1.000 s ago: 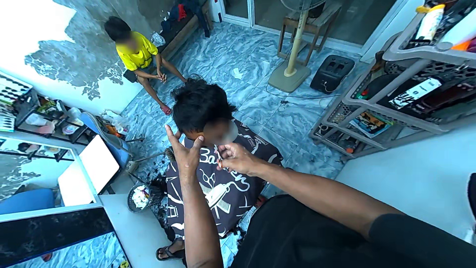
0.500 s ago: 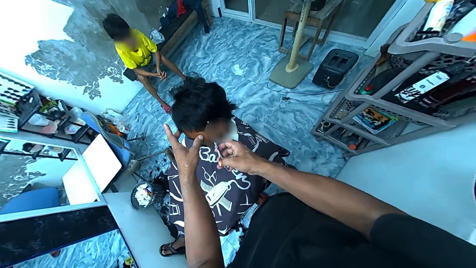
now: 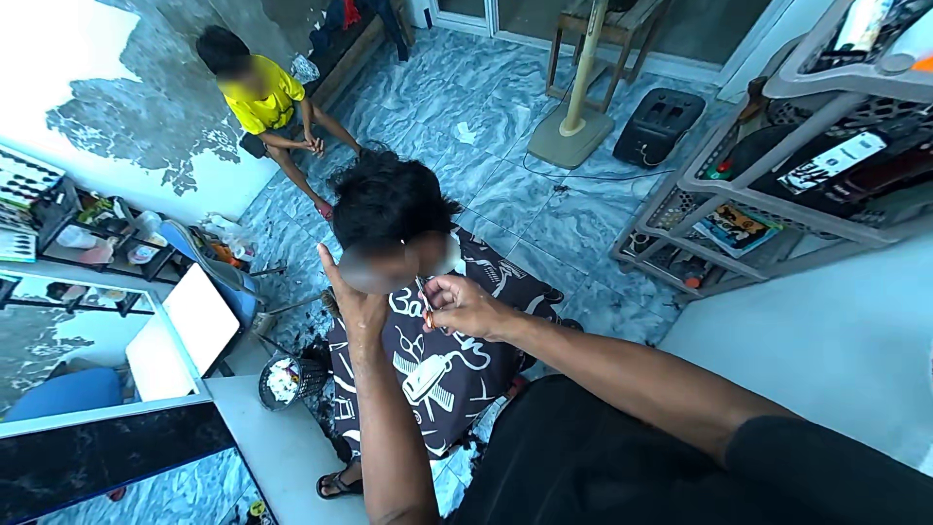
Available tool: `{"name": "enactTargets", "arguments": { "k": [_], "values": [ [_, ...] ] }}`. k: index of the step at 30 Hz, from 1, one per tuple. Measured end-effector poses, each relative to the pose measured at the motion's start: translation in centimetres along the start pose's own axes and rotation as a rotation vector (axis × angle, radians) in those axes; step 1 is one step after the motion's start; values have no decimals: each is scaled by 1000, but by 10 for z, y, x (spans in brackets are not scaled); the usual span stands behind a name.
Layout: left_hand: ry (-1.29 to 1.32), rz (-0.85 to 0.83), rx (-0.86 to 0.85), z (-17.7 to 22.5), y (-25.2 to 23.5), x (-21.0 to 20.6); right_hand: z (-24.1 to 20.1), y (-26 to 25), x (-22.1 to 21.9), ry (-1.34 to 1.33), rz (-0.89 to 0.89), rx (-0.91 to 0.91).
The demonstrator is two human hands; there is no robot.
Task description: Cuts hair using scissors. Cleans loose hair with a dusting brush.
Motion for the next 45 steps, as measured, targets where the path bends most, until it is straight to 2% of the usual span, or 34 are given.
{"name": "enactTargets", "arguments": {
  "k": [3,7,11,15,19,23,27,45],
  "values": [
    [-7,1,-17,-1,-2,0,14,2,1,11,1,-32],
    [-9,2,3,0,1,0,-1,1,0,-9,0,-5],
    [-14,4,-13,2,0,1,12,2,2,5,1,-30],
    [-14,-7,-15,2,3,2,-2,2,-1,-36,2,-1],
    [-17,-10,-16,5,2,2,11,5,-1,-8,-7,-31],
    [-17,-14,-13,2,4,2,-3,3,-3,-40,-9,-8],
    [-11,-14,-23,3,2,2,10,7,-1,-20,-10,-37],
    [-25,-21,-38,3,5,2,1,6,-1,-46,-10,-10]
  ]
}}
Point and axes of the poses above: each hand's wrist, its own y-axis away from the middle knuckle, its own x-axis out of the back of the hand, z = x × y, the point moved 1 cm from there along -y, towards the middle knuckle, and after that the axes turned 2 degrees about x, right-handed, at the moved point
